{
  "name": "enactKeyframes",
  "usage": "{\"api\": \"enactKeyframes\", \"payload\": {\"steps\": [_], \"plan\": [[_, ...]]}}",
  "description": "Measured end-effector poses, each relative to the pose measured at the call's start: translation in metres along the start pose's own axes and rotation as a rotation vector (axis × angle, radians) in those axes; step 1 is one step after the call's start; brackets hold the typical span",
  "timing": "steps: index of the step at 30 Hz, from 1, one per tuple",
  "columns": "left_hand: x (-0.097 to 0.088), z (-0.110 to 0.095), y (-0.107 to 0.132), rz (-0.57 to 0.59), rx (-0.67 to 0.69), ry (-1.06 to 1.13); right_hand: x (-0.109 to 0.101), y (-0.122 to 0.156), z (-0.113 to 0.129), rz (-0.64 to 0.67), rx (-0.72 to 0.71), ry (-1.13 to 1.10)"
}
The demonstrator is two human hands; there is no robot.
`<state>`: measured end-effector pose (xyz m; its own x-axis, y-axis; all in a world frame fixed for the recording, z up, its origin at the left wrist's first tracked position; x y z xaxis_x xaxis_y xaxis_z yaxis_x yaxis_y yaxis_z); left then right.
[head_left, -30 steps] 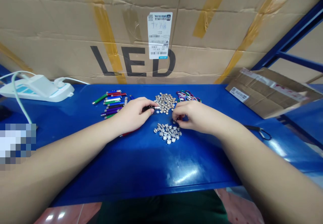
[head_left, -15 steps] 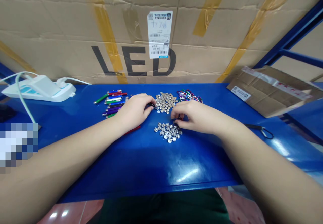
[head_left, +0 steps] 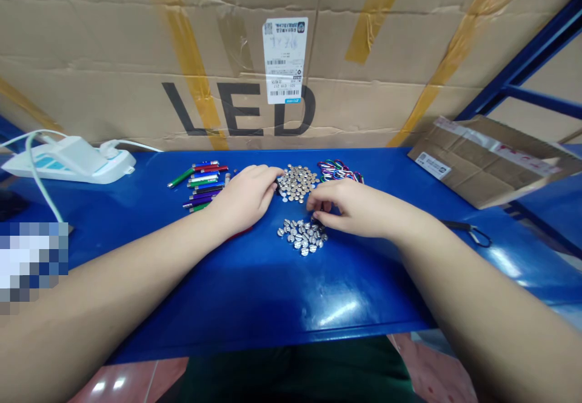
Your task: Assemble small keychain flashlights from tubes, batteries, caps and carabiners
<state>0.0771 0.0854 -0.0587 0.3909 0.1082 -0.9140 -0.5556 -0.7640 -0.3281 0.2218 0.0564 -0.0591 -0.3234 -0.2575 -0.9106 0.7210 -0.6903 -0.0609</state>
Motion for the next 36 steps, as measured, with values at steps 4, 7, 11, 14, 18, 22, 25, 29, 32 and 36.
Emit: {"api": "enactKeyframes", "payload": {"steps": [4, 7, 11, 14, 18, 22, 25, 29, 32, 36], "plan": [[-0.005, 0.0, 0.0, -0.058, 0.008, 0.037, 0.0, 0.0, 0.001, -0.005, -0.015, -0.008], [-0.012, -0.003, 0.0, -0.096, 0.008, 0.061, 0.0, 0.0, 0.001, -0.007, -0.018, -0.013], [-0.022, -0.006, 0.001, -0.15, -0.003, 0.088, -0.002, 0.0, 0.002, -0.013, -0.005, -0.006], [-0.023, -0.003, 0.002, -0.131, -0.031, 0.101, -0.009, 0.003, 0.0, -0.026, 0.009, -0.012], [-0.023, 0.012, 0.005, -0.059, -0.159, 0.127, -0.033, 0.014, -0.016, -0.131, 0.034, 0.01], [-0.031, 0.026, 0.01, -0.068, -0.297, 0.184, -0.059, 0.032, -0.049, -0.277, 0.172, 0.024], [-0.046, 0.032, 0.009, -0.132, -0.325, 0.206, -0.065, 0.039, -0.069, -0.314, 0.255, -0.017], [-0.054, 0.052, 0.003, -0.037, -0.418, 0.3, -0.059, 0.038, -0.073, -0.275, 0.265, -0.043], [-0.052, 0.059, 0.002, 0.188, -0.431, 0.365, -0.055, 0.035, -0.068, -0.232, 0.257, -0.051], [-0.066, 0.068, 0.011, 0.36, -0.444, 0.154, -0.057, 0.035, -0.065, -0.219, 0.273, -0.044]]}}
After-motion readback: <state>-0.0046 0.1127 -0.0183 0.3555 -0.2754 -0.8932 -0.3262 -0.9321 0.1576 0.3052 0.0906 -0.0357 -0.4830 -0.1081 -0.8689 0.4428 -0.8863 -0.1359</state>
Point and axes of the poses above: each hand's wrist, its own y-axis away from the middle knuckle, its own x-axis out of the palm, z = x × y, the point moved 9 cm from there along -y, towards the middle knuckle, and after that the axes turned 1 degree about -x, right-handed, at the moved point
